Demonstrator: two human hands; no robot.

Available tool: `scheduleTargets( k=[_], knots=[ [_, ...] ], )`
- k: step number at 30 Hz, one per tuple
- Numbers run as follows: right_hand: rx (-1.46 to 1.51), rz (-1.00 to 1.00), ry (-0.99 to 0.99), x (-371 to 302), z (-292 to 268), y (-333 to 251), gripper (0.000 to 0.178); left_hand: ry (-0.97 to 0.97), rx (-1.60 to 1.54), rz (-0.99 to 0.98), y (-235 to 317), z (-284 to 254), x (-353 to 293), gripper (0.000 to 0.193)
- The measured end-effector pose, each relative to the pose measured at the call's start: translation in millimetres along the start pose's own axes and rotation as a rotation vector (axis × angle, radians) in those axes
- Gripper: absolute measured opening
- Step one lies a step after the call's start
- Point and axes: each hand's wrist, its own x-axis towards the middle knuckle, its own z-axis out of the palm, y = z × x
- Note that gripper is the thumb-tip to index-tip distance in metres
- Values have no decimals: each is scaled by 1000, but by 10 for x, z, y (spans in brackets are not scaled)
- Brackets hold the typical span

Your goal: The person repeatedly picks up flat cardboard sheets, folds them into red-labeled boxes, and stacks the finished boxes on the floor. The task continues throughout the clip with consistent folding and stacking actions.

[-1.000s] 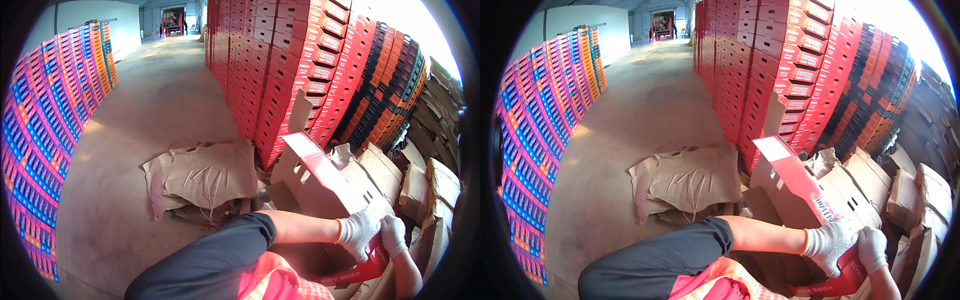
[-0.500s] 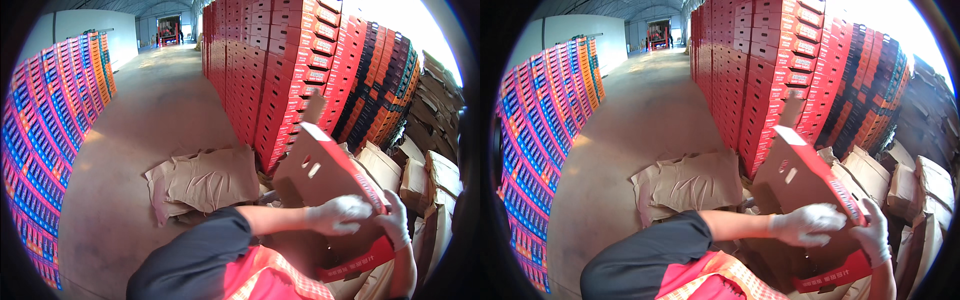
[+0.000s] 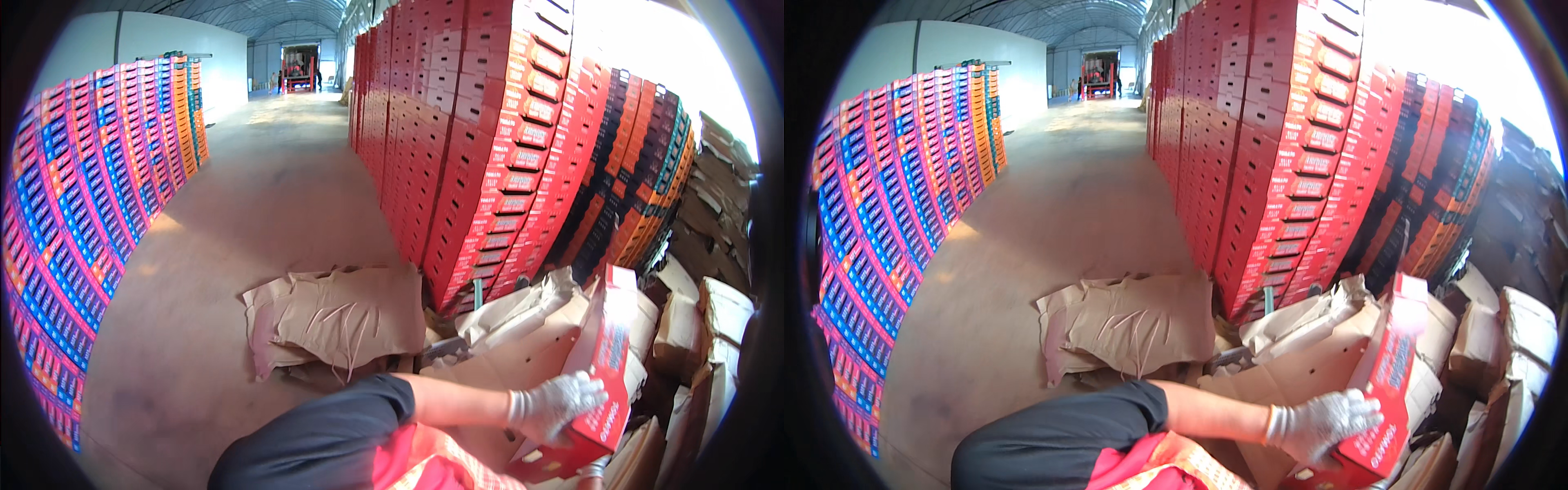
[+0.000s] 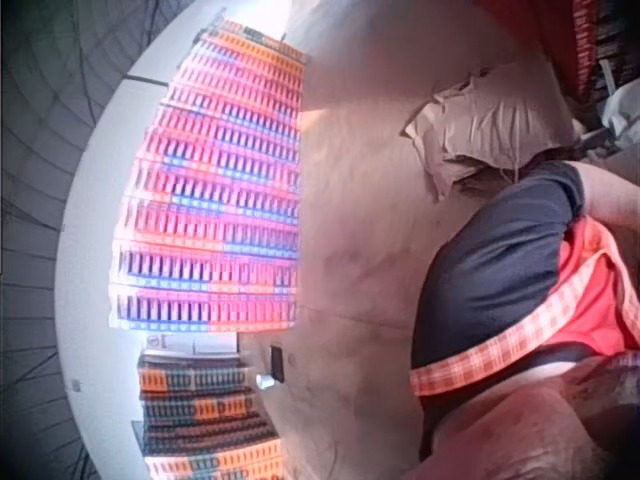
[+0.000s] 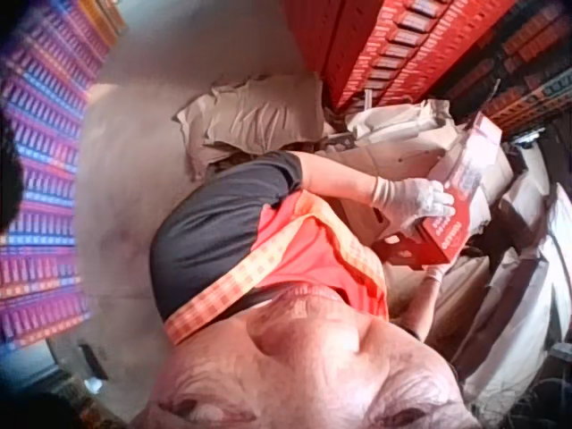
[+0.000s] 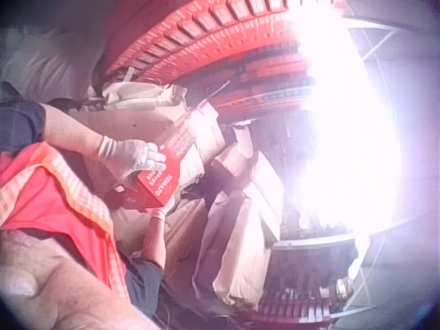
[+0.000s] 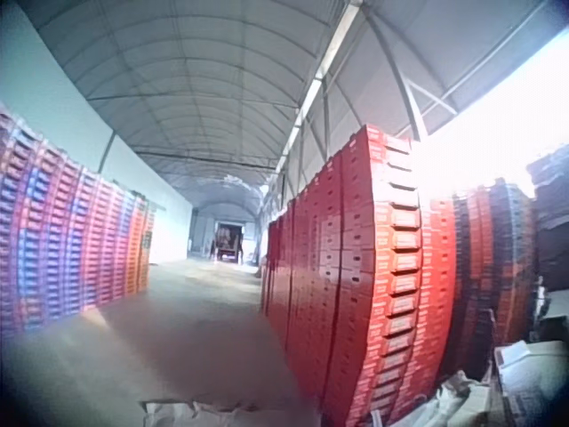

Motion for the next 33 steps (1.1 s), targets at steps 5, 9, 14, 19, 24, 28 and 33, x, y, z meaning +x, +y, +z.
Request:
scheduleTargets(
  k=[5, 9, 14, 19, 24, 28, 33],
  knots=[
    [-163, -452, -170, -97, 100, -531, 37, -93, -187, -221, 212, 330, 326, 101],
    [-1006, -476, -557, -215, 311, -659, 39, -116, -329, -435, 324, 451, 382, 122],
    [-859, 66, -656, -98, 556, -744, 25, 322, -95, -370, 439, 376, 254, 104],
    [-1162, -239, -773, 33, 868, -575, 10, -18, -914, -648, 416, 451, 160, 109],
    [-1294, -854, -1141, -107, 1411, -287, 12, 316, -669, -448, 259, 577, 32, 92],
    [-986, -841, -1216, 17, 1747, -222, 16, 77, -770, -592, 202, 361, -174, 87],
    [-554, 338, -435, 675, 1846, -276, 29, 123, -990, -952, 299, 211, -379, 116]
  ],
)
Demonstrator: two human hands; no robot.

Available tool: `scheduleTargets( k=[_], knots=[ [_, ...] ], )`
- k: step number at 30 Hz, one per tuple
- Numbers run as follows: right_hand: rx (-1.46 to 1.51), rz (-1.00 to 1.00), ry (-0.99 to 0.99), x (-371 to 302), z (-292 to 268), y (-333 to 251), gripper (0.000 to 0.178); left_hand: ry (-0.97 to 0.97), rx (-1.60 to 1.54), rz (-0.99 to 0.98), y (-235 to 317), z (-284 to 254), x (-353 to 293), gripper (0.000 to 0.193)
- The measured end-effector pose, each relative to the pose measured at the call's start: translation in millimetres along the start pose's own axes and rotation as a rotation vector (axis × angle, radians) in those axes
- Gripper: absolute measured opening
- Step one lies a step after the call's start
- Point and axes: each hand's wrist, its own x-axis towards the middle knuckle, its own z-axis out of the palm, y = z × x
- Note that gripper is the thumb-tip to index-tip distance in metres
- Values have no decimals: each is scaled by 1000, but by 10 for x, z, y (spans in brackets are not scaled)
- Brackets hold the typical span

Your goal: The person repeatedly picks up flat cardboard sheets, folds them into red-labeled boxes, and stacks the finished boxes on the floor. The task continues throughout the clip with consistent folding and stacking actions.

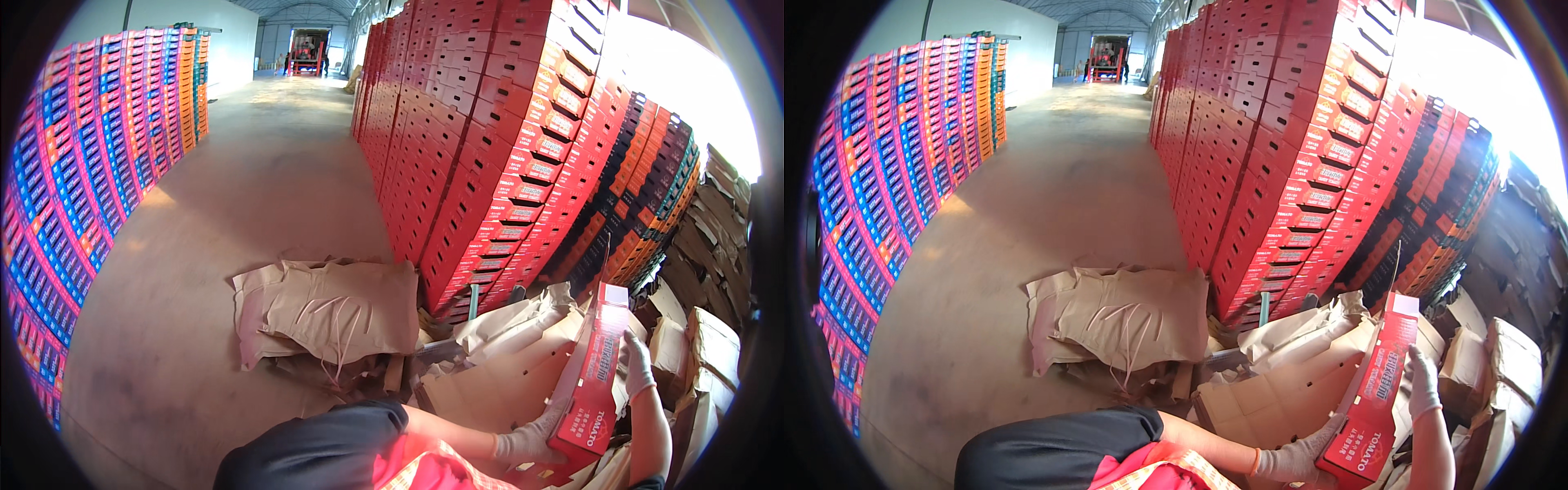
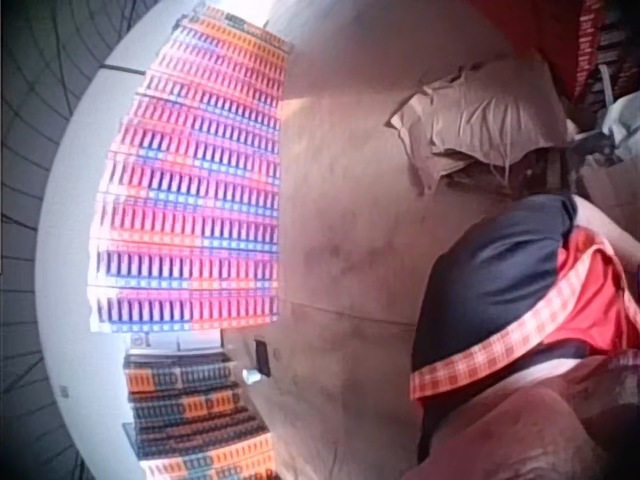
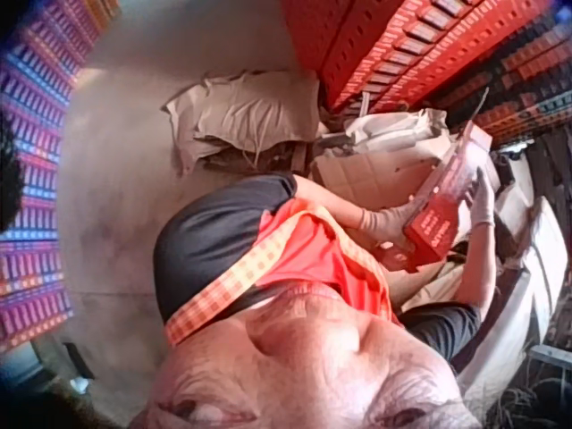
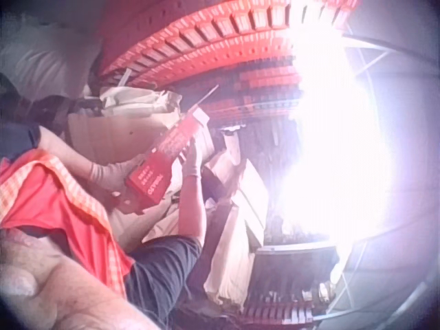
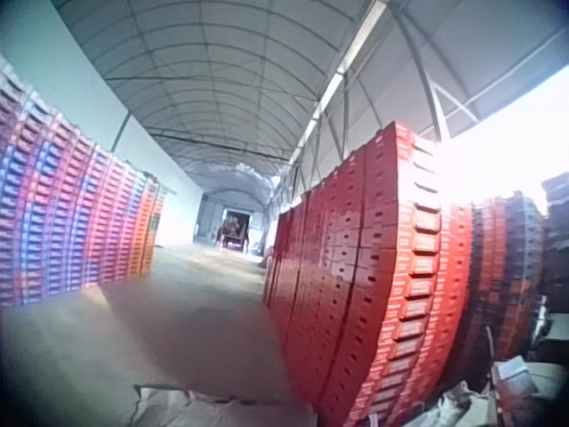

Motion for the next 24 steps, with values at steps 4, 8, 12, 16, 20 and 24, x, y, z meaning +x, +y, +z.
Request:
scheduleTargets(
  k=[4, 8, 12, 16, 20, 24],
  knots=[
    [-149, -111, -381, 123, 44, 206, 24, -128, 47, 156, -200, 52, -12, 110],
    [-1211, -828, -310, 111, -163, 787, 37, -842, 289, -154, -286, -89, -119, 104],
    [-1468, -662, 113, 328, -1094, 2025, 15, -537, 585, 604, -20, -703, -215, 62],
    [-1818, -428, -40, 262, -1911, 3331, 19, -132, 1650, 699, 263, -1761, 97, 53],
    [-1410, -765, -345, -476, -1834, 3397, 56, -408, 2216, 803, 66, -2584, 313, 68],
    [-1314, -854, -735, -1519, -1267, 2982, 42, -1073, 1812, 989, -490, -2291, 417, 92]
  ],
)
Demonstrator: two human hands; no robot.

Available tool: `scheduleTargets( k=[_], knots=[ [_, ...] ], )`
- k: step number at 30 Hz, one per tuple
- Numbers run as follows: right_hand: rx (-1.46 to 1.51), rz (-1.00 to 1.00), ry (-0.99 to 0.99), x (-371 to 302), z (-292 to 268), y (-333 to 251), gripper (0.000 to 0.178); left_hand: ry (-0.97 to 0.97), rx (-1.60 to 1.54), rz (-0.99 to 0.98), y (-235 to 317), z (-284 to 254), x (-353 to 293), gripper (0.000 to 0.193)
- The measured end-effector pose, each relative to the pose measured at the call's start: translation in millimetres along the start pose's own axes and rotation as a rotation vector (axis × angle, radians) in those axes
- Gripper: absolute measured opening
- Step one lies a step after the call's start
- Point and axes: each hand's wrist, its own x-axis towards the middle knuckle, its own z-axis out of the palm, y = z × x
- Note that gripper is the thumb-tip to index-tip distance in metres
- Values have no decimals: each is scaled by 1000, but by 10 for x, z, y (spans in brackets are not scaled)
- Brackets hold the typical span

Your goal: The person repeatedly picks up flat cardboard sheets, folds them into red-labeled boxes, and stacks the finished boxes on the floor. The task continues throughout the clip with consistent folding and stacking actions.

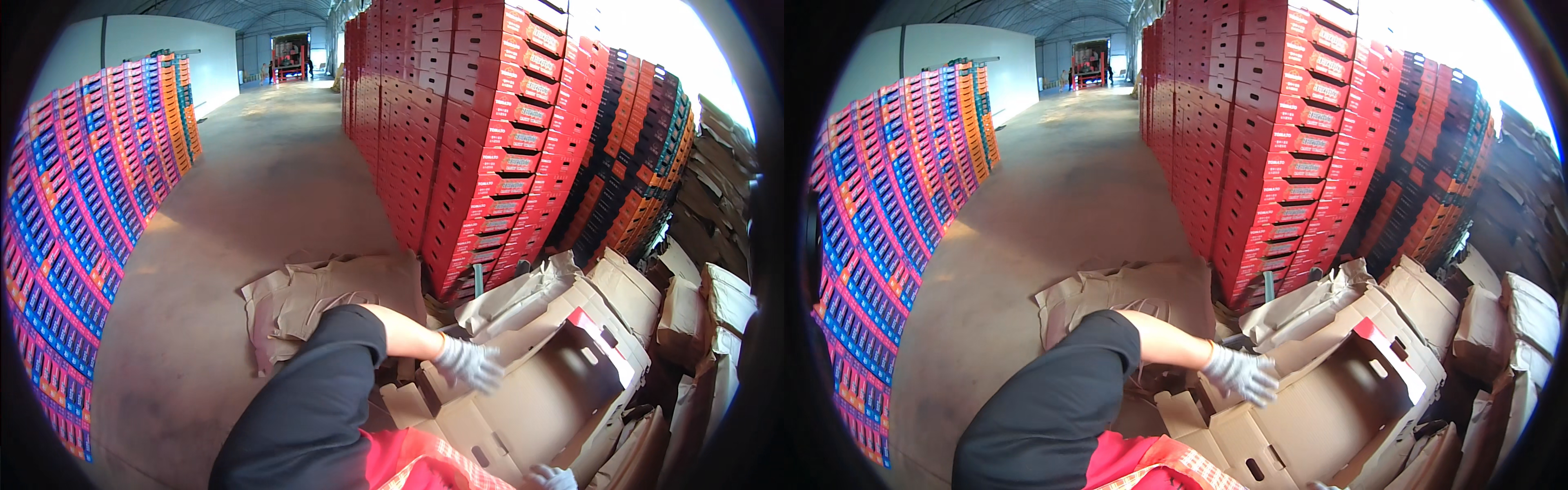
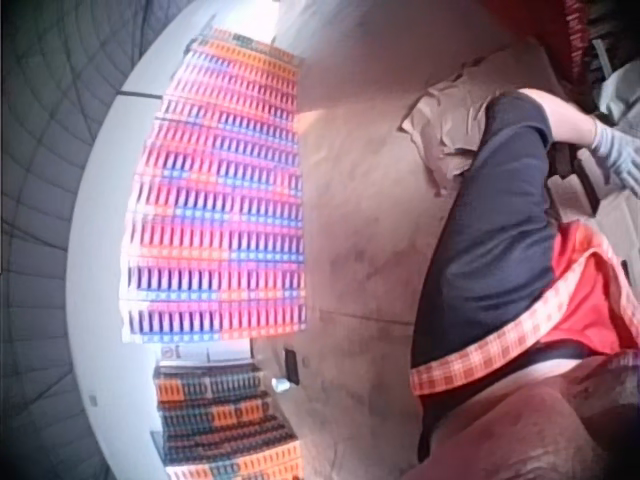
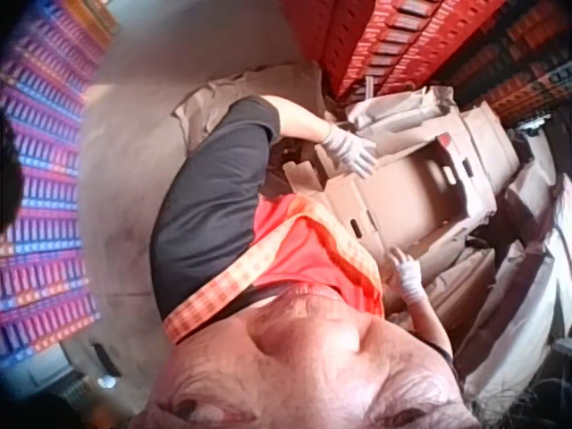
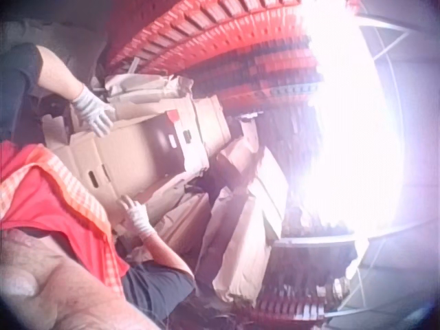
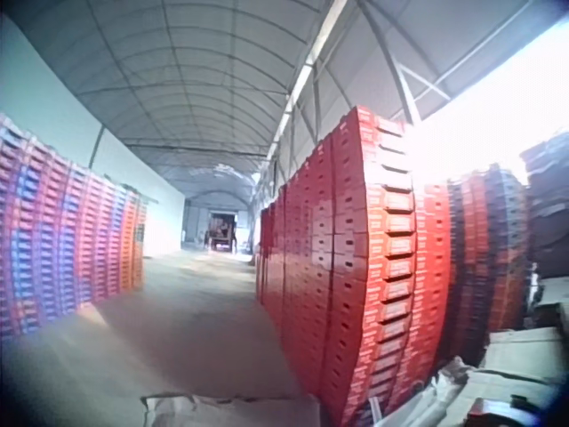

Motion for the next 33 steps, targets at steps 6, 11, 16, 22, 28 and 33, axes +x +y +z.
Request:
scheduleTargets(
  k=[6, 11, 16, 22, 28, 33],
  knots=[
    [59, 407, 691, 409, -362, 92, 33, -138, -416, -326, -150, -35, 856, 27],
    [239, 481, 905, 441, -1059, 61, 28, 324, -352, -692, -324, -514, 985, 37],
    [1100, 314, -106, 175, -1166, -517, 55, -382, -1265, -325, 497, -1058, 478, 49],
    [1277, 444, -330, 80, -801, -525, 56, -611, -1430, -390, 514, -1148, 115, 33],
    [306, 578, 543, 168, -233, -153, 77, 331, -779, -1146, 832, -290, 324, 60],
    [1935, 836, 1181, 347, 881, 323, 25, 1139, -1893, -1190, 987, 229, 712, 74]
  ],
)
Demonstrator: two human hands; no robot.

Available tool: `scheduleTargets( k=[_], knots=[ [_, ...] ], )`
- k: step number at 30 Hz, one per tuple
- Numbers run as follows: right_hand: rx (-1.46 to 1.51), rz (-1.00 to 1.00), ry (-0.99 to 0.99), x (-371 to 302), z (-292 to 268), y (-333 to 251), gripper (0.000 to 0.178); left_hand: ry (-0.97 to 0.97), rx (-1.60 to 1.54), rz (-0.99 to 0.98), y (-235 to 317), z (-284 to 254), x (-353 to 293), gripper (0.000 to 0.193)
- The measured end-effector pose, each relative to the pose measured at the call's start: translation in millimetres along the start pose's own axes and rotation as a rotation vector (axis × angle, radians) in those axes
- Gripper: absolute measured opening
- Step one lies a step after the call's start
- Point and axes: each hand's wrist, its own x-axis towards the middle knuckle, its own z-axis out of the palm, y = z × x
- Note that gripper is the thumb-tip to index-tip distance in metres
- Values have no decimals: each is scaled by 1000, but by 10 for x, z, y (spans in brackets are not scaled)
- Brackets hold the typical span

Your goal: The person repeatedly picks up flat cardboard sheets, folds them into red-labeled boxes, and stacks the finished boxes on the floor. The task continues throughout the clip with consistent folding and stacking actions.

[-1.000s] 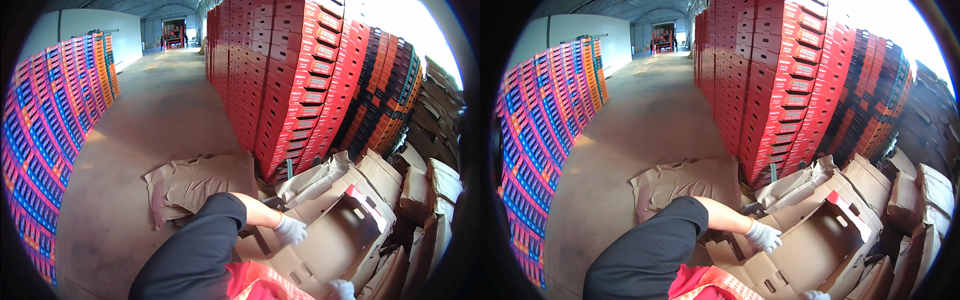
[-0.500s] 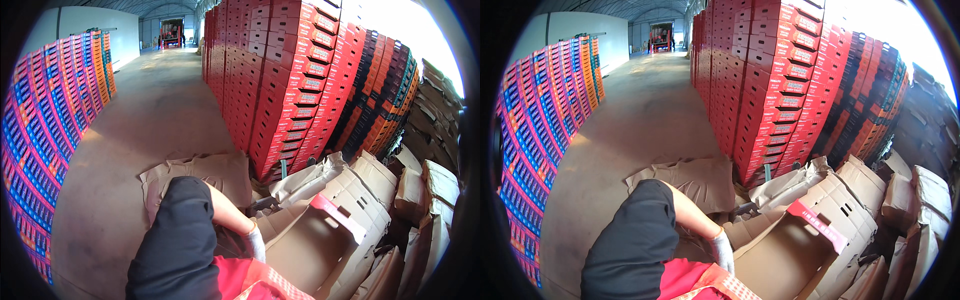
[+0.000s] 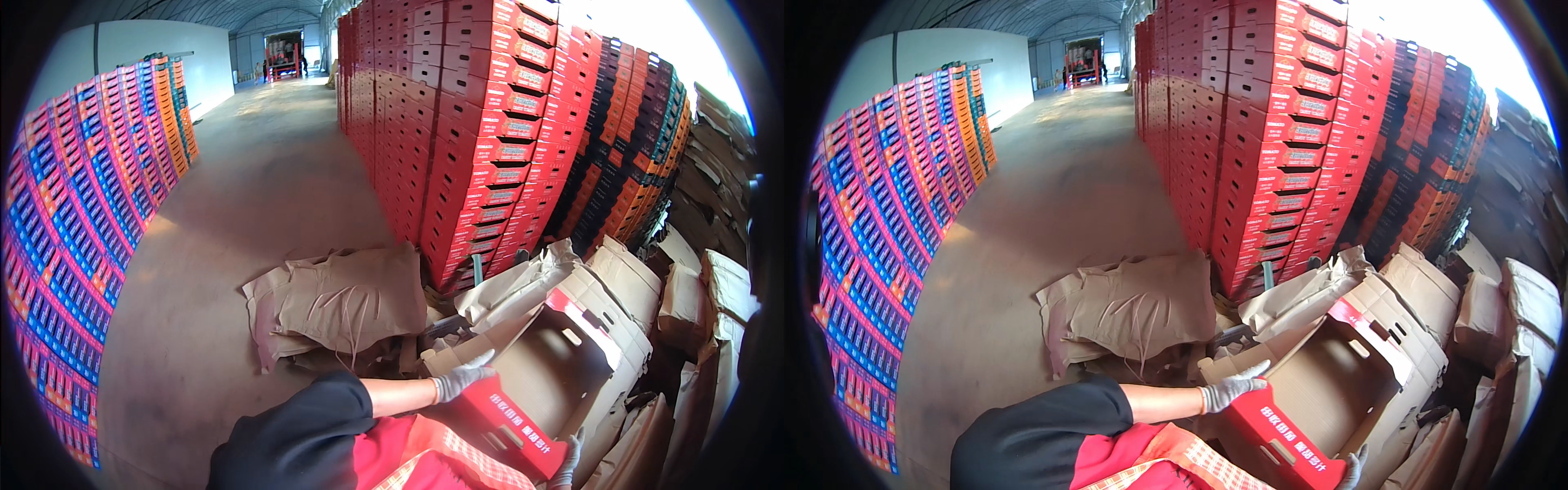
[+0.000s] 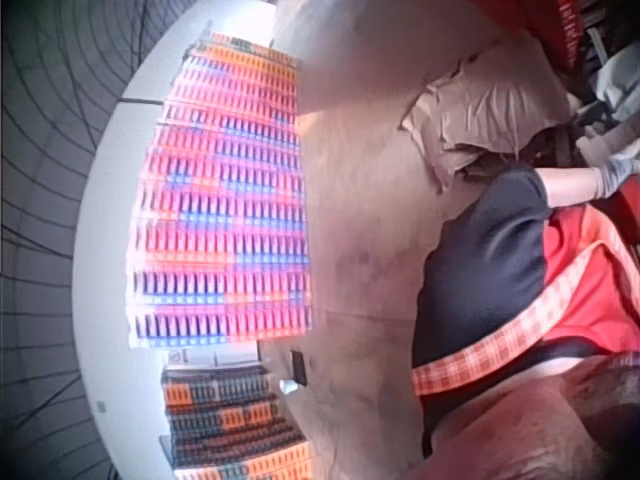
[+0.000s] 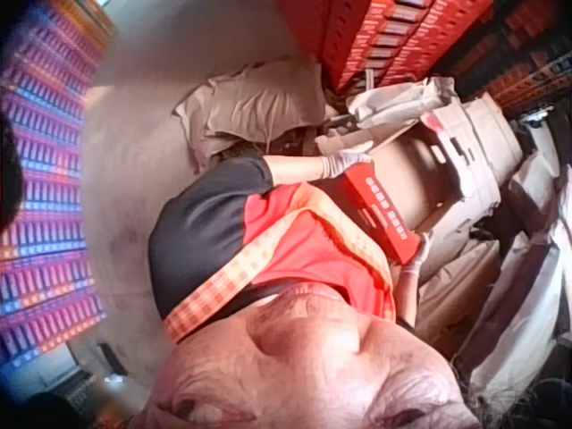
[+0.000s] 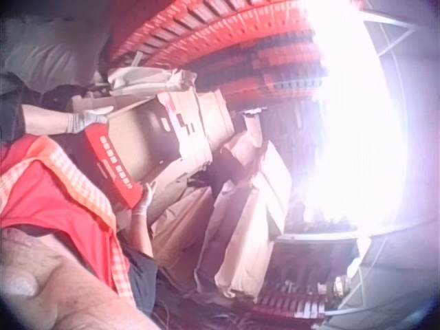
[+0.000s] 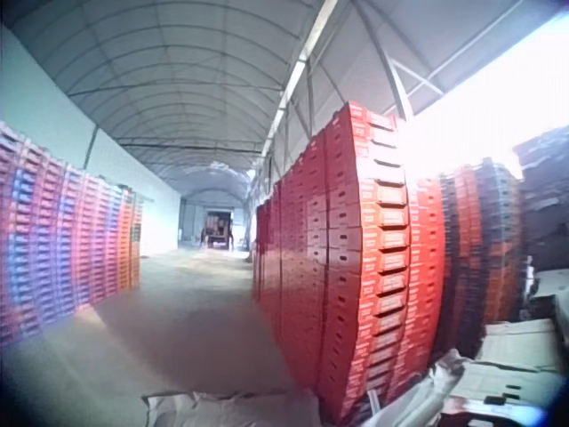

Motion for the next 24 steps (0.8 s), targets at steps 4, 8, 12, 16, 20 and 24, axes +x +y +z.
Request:
scheduleTargets(
  k=[4, 8, 12, 16, 20, 24],
  knots=[
    [-82, 44, -147, 211, 129, -865, 17, 239, -222, -58, -49, 345, 74, 88],
    [-381, -249, -484, -328, 1420, -2175, 54, 237, -827, -369, -173, 858, -101, 23],
    [-1084, -591, -373, -1122, 2677, -2563, 62, -351, -629, -677, -224, 1320, -224, 28],
    [-1651, -906, -699, -1219, 3053, -2265, 41, -769, 494, -104, 269, 1376, -475, 38],
    [-1275, -977, -199, -773, 2914, -2073, 18, -467, 881, 1182, 1292, 1423, -617, 63],
    [-1309, -1058, -77, -545, 2768, -2094, 22, -316, 1520, 799, 2121, 1752, -214, 107]
  ],
)
